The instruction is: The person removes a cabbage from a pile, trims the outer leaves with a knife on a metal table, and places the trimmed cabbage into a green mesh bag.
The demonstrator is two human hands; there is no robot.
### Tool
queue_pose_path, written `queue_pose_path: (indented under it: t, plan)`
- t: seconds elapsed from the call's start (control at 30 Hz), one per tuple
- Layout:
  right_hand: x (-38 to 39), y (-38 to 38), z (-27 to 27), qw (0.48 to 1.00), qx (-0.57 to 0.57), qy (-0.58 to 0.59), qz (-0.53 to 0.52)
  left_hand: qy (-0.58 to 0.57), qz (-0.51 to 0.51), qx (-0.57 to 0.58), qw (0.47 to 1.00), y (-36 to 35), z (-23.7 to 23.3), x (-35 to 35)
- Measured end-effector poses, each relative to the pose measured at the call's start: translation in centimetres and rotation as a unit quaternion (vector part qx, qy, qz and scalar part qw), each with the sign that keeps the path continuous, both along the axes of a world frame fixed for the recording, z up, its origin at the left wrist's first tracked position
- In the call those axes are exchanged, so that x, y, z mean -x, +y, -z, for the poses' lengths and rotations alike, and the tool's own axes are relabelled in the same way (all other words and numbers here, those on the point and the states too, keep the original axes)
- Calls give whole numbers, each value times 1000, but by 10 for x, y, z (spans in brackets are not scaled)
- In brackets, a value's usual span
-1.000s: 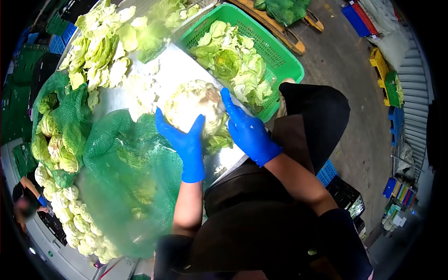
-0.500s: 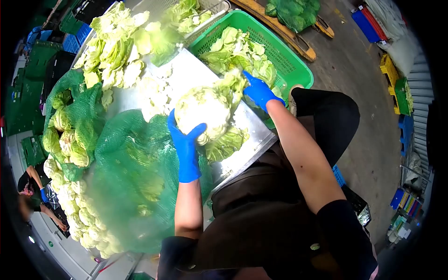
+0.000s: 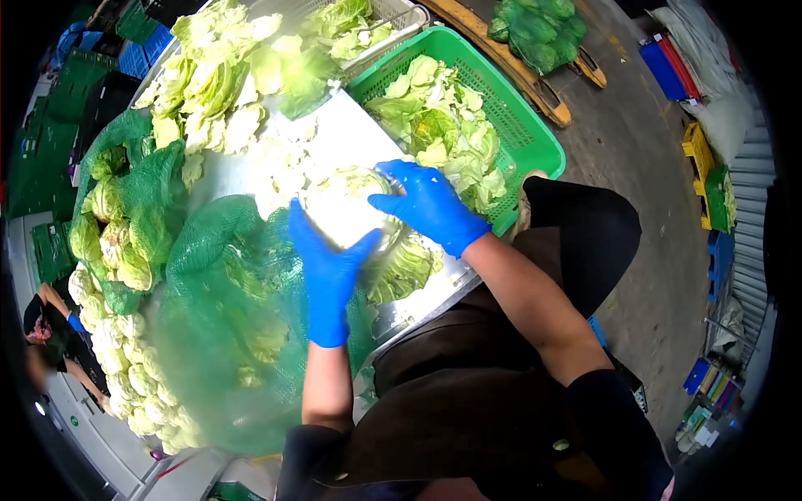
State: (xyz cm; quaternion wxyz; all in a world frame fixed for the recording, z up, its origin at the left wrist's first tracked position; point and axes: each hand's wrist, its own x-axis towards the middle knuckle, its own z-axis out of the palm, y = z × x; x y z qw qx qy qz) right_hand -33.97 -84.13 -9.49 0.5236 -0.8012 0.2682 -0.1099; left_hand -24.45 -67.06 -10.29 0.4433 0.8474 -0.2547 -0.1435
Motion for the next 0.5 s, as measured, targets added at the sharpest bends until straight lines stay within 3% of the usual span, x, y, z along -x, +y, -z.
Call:
queue_pose_path:
  t: [0.13,0.2,0.27,0.37,0.5]
  plan:
    - [-15,-1,5,996,85,15,-25,26,-31,16,999,-1,10,-3]
    - [-27,-15,35,964,258,-6,-69,44,-28,17,998,1,13,-11]
    - [-40,-45,62,980,183,64,41,48,-9,-4,999,3,10,-15]
    - [-23,-74,77,965,187,179,51,4,38,-8,999,12,5,-11]
    - [-5,-28,14,987,131,90,26,-4,43,-6,999,11,5,-10]
